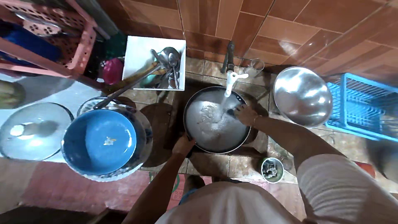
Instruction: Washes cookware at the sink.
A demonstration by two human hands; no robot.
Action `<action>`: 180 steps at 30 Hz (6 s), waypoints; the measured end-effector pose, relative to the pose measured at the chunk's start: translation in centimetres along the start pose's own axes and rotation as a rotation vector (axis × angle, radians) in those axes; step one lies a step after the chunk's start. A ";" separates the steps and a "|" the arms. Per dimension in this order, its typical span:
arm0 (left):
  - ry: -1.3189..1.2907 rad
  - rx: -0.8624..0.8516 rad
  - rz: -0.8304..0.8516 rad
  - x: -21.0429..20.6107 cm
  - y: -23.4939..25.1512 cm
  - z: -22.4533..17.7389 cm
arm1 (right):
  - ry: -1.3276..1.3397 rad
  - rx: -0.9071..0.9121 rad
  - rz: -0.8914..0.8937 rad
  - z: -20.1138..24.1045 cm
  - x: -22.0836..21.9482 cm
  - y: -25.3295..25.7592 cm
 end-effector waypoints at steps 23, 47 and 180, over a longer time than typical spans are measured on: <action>-0.017 -0.008 -0.017 0.2 -0.3 -0.4 | 0.245 -0.098 0.049 4.9 -3.1 0.7; 0.023 -0.014 0.032 0.3 0.1 -0.4 | 0.483 0.075 -0.010 16.5 -1.0 7.3; 0.113 -0.503 -0.458 24.8 -6.3 -7.3 | 0.707 -0.245 -0.924 9.1 7.8 -14.9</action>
Point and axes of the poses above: each hand's wrist, its own y-axis towards the middle knuckle, its own x-axis out of the back of the hand, z = x × y, the point moved 9 cm from there along y, towards the middle knuckle, and after that the axes turned 6 degrees about x, right-handed, at the moved point
